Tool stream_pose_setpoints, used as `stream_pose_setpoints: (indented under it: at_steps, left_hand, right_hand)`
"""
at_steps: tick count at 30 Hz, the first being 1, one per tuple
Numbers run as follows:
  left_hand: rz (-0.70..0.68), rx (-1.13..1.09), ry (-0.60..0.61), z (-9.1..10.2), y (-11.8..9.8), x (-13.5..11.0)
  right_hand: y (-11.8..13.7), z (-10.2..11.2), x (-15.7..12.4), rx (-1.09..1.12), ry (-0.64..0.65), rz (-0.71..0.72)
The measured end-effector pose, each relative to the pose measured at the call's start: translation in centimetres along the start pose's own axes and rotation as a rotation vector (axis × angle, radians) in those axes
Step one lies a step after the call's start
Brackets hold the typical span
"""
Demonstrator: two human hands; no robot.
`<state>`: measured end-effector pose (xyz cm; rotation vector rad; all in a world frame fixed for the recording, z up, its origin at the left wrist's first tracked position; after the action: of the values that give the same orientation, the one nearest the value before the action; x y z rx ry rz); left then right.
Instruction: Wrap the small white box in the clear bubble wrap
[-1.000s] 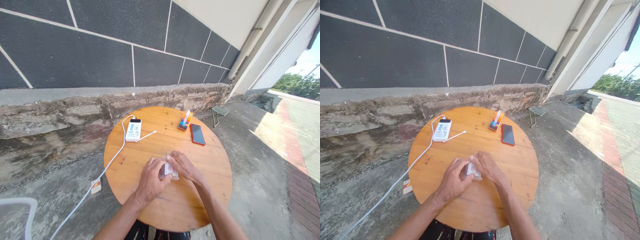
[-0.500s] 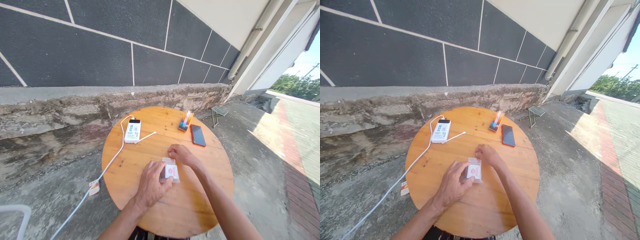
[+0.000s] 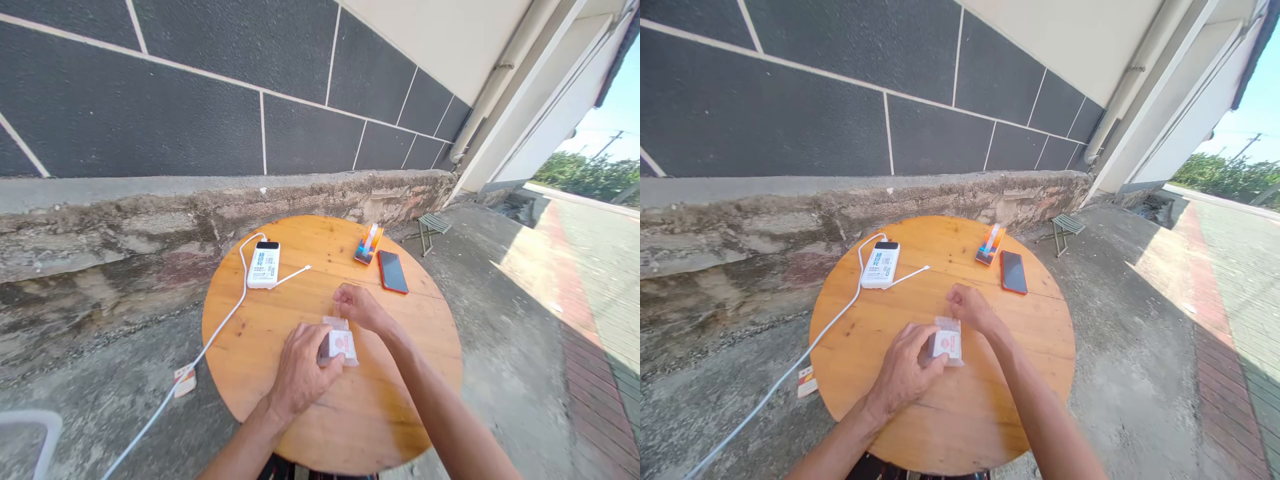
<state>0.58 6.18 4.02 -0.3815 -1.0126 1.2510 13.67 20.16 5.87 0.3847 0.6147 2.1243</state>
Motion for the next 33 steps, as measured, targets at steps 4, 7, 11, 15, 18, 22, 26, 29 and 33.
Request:
stream_pose_setpoints:
  at_steps: [4, 7, 11, 15, 18, 22, 26, 29, 33]
  left_hand:
    - [-0.016, -0.012, -0.014, -0.1, 0.1, 0.0]
    - [-0.024, -0.027, -0.021, -0.1, 0.2, 0.1]
    - [-0.01, -0.041, -0.017, -0.1, 0.4, 0.0]
    - [-0.008, -0.055, 0.003, -0.1, 0.5, 0.0]
    - [-0.012, -0.056, 0.017, 0.0, 0.5, 0.0]
    - [-0.025, -0.058, 0.031, 0.0, 0.4, 0.1]
    - [-0.017, -0.073, 0.03, 0.0, 0.6, 0.2]
    - [-0.024, -0.087, 0.04, 0.0, 0.9, 0.2]
    - [-0.03, -0.084, 0.055, -0.3, 1.8, -0.2]
  right_hand:
    - [0.8, 0.5, -1.0, 0.042, -0.046, 0.027]
    - [1.6, 1.0, -2.2, 0.057, -0.089, 0.077]
    - [2.5, 1.1, -4.4, 0.048, -0.191, 0.147]
    - [3.4, 0.2, -6.7, -0.037, -0.32, 0.243]
    - [3.9, -0.7, -8.2, -0.158, -0.403, 0.275]
    - [4.2, -1.7, -9.8, -0.348, -0.411, 0.339]
    - [4.3, -2.3, -11.4, -0.528, -0.342, 0.42]
    - [4.4, -2.9, -12.4, -0.63, -0.288, 0.41]
    - [5.1, -3.4, -13.6, -0.709, -0.247, 0.369]
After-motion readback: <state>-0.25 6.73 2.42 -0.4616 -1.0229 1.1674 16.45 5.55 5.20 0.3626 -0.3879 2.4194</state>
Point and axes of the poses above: each hand's wrist, its own x-axis towards the middle knuckle, its own z-axis out of the back of the hand, y = z × x, the point moved 2 cm from there along x, towards the middle knuckle, and after that the axes turned 6 degrees about -x, right-handed, at the moved point
